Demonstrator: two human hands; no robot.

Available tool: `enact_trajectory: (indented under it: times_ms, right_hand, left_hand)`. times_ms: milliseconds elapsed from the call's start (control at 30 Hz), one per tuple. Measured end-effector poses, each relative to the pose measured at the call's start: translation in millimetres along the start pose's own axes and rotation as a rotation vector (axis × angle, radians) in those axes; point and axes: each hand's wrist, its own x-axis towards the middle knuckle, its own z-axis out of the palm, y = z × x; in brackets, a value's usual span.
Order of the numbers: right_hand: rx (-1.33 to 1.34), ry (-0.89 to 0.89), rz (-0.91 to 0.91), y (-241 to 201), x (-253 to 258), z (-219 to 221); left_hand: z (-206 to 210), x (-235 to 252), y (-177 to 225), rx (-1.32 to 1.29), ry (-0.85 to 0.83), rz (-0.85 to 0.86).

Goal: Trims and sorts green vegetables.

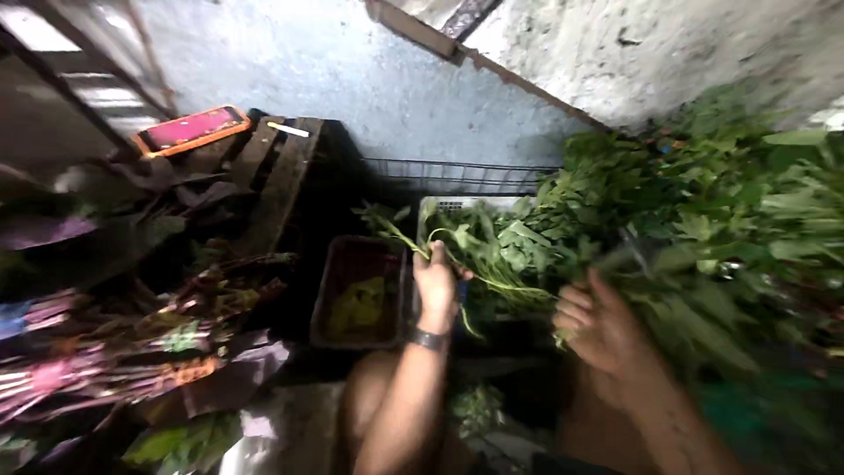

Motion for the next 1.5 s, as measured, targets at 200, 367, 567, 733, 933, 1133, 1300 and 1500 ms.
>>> enact_trajectory:
  times_ms: [200,367,567,733,933,1133,1300,1500]
  right_hand:
    - [-0.041,0.133,0.144,-8.1,43.2,-5.6]
    - [-0.100,-0.039,0.188,15.5,62.5,-5.0]
    - [-0.510,-0.154,0.127,32.2,67.9,5.3]
    - [-0.823,-0.331,0.128,30.3,77.3,-0.5]
    - [-0.574,-0.546,0.181,38.2,94.9,-16.7]
    - [-0.448,-0.430,0.152,44.5,109.6,-19.8]
    - [-0.487,-0.291,0.241,36.4,125.1,-15.0]
    - [-0.716,-0.147,-0.061,34.8,125.9,-21.4]
  left_hand:
    - [0.7,-35.0,-23.4,0.027,-0.331,-0.285]
    - [3.2,-56.6,-38.7,0.272,-0.449,-0.027]
    - [3.4,-51.2,-49.8,0.372,-0.570,0.033]
    - [-5.1,-42.6,-49.1,0.346,-0.629,-0.024]
    - [-7.1,-26.4,-54.6,0.335,-0.611,-0.034]
    - [2.1,-14.8,-65.0,0.337,-0.581,0.084]
    - [4.2,0.8,-55.5,0.260,-0.547,0.024]
    - [-1.6,4.9,-45.4,0.366,-0.485,0.100]
